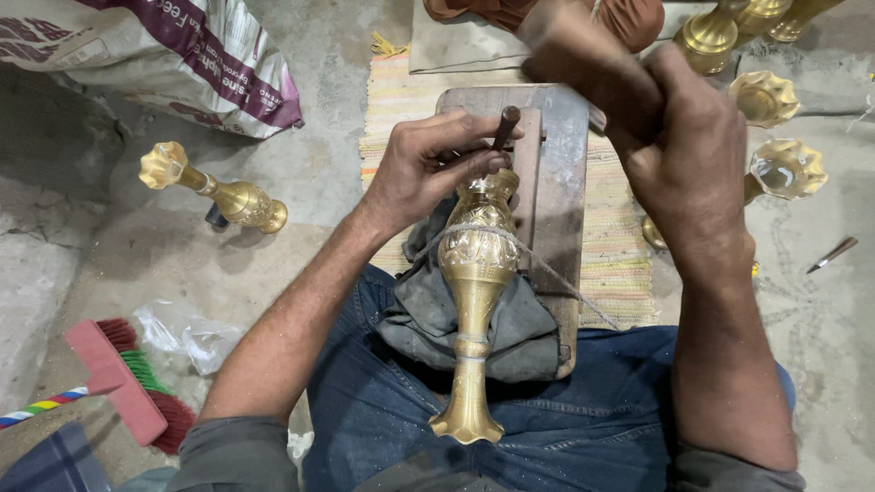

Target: The person sits on the floor with a brass vase clamped to a wooden board on their lap. They hold a punch against the vase's embossed surface and strike it repeatedly with a wooden mallet, repositioning the punch to work around the decorative pattern.

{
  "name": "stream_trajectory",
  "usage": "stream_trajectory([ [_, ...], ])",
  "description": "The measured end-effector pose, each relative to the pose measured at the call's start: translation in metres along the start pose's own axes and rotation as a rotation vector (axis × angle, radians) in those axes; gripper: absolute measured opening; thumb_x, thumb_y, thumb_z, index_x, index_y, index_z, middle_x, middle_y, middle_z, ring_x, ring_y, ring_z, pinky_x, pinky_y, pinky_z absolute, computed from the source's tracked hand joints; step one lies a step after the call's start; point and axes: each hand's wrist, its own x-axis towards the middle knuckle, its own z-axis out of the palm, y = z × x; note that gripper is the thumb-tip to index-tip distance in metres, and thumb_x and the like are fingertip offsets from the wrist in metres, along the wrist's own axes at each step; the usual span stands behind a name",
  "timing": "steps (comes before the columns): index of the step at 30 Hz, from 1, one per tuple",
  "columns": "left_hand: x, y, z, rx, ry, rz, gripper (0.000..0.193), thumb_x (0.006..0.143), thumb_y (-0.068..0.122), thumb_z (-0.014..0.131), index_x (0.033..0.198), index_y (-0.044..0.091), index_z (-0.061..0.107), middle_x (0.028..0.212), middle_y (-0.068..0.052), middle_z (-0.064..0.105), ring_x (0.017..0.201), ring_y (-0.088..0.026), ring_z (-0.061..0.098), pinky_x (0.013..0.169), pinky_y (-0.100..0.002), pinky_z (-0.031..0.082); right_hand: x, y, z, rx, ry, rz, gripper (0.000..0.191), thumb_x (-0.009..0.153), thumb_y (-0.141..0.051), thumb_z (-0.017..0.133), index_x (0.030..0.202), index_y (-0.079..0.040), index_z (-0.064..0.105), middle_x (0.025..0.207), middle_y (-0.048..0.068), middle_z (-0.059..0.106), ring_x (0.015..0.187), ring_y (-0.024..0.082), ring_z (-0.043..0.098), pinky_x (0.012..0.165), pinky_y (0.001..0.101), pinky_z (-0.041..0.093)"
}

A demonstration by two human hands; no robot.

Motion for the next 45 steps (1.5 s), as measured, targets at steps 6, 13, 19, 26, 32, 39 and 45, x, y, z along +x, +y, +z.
stream_trajectory([
  [6,-0.002,0.0,-0.001,-0.036,-0.002,-0.041,0.033,0.098,0.012,0.078,0.13,0.008,0.07,0.111,-0.005,0.077,0.1,-0.014,0.077,0.087,-0.028,0.067,0.0,0.0,0.0,0.048,-0.048,0.024,0.018,0.103,-0.006,0.074,0.113,-0.003,0.059,0.097,0.011,0.072,0.096,0.026,0.074,0.081,0.0425,0.056],
  [13,-0.002,-0.005,0.0,-0.05,-0.003,-0.007,0.036,0.099,0.012,0.078,0.133,0.009,0.068,0.116,-0.005,0.076,0.105,-0.014,0.076,0.092,-0.028,0.067,-0.002,0.004,-0.001,-0.032,0.04,-0.072,0.026,0.106,-0.01,0.083,0.109,-0.003,0.058,0.096,0.014,0.072,0.09,0.028,0.073,0.075,0.0434,0.056],
  [19,-0.004,-0.005,-0.003,0.015,-0.004,0.007,0.031,0.098,0.01,0.08,0.128,0.01,0.072,0.112,-0.004,0.077,0.102,-0.014,0.076,0.088,-0.029,0.065,-0.002,0.005,0.001,-0.391,0.025,-0.249,0.03,0.087,-0.009,0.084,0.107,-0.004,0.063,0.095,0.012,0.073,0.084,0.026,0.07,0.075,0.0468,0.054],
  [26,-0.003,-0.006,-0.002,-0.006,0.013,-0.039,0.034,0.096,0.012,0.081,0.128,0.009,0.071,0.111,-0.004,0.078,0.1,-0.014,0.076,0.086,-0.029,0.065,-0.005,0.012,0.003,-0.377,0.012,-0.197,0.028,0.092,-0.009,0.084,0.111,-0.004,0.064,0.095,0.013,0.072,0.089,0.028,0.068,0.083,0.0472,0.053],
  [32,-0.008,-0.007,-0.002,0.053,-0.003,-0.073,0.028,0.097,0.011,0.081,0.125,0.009,0.074,0.108,-0.004,0.077,0.096,-0.012,0.075,0.082,-0.027,0.063,-0.005,0.005,0.003,-0.261,0.067,-0.173,0.027,0.091,-0.008,0.084,0.106,-0.002,0.063,0.092,0.014,0.07,0.085,0.03,0.067,0.075,0.0463,0.052],
  [39,-0.015,-0.012,-0.001,-0.2,0.053,-0.101,0.029,0.1,0.008,0.077,0.129,0.009,0.072,0.113,-0.004,0.075,0.101,-0.012,0.075,0.088,-0.026,0.064,-0.005,0.002,0.0,-0.552,0.092,-0.316,0.033,0.083,-0.013,0.088,0.106,-0.005,0.067,0.09,0.01,0.072,0.078,0.027,0.07,0.07,0.0429,0.05],
  [45,-0.024,-0.02,0.003,-0.318,0.11,-0.1,0.028,0.099,0.006,0.076,0.127,0.009,0.072,0.118,-0.003,0.073,0.105,-0.011,0.073,0.096,-0.027,0.066,-0.003,-0.008,0.004,-0.418,0.115,-0.288,0.029,0.094,-0.021,0.089,0.113,-0.007,0.071,0.098,0.007,0.071,0.085,0.022,0.067,0.083,0.0406,0.049],
])
